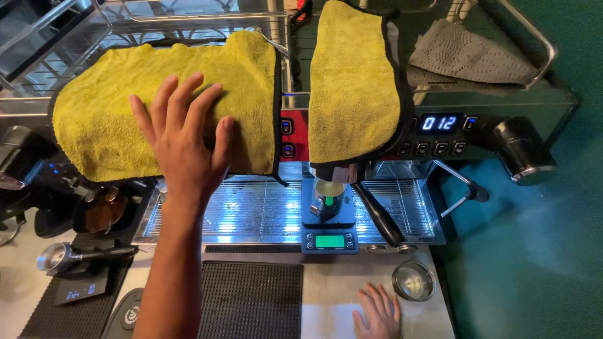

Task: The person prepares coffee by wiping a portafilter with a cloth, weighing it on a digital scale, and filling it with coffee grounds using a scoop. They then tamp the grounds, lock the portafilter into the espresso machine, and operate the machine to brew coffee into a metal pitcher placed on a scale.

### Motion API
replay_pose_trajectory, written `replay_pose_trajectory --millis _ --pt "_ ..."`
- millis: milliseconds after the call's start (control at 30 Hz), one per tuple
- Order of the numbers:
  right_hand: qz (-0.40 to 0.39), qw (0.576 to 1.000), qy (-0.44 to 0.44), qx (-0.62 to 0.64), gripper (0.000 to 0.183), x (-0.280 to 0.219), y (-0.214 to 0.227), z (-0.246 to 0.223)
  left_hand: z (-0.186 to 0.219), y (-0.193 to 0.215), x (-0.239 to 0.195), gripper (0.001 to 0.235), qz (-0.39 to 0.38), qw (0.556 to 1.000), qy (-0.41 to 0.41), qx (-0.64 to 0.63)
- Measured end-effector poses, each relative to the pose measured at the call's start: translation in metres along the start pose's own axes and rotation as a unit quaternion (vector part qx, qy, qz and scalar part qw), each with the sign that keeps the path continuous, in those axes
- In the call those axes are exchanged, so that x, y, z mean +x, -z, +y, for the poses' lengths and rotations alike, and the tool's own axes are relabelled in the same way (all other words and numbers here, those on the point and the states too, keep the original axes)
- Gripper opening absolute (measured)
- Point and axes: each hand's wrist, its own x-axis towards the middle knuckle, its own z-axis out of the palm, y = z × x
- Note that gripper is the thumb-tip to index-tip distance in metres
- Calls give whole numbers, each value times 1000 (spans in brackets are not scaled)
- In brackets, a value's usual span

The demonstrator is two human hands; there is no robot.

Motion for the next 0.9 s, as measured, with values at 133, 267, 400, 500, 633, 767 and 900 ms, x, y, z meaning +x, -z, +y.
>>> replay_pose_trajectory --millis 133,267,400,500,633,767,900 --pt "-32 999 -23 3 55 3 7 -3 10 -1 0 44 -3 1000 5 -13" --pt "-22 1000 -3 1 59 3 0 1 68 -3 19 46 -30 997 -62 -43" --pt "-99 994 -44 -12 60 7 5 0 113 -20 33 63 -131 972 -189 -41" --pt "-89 994 -51 -23 60 6 1 -1 116 -39 41 77 -175 963 -205 13" --pt "-18 1000 -15 -13 58 1 -8 5 117 -36 36 79 -149 971 -186 31" --pt "-49 998 -37 -4 60 3 -2 0 117 -32 21 84 -126 978 -151 63" --pt "-28 999 -34 8 58 4 1 -3 120 -32 11 87 -170 969 -149 95"
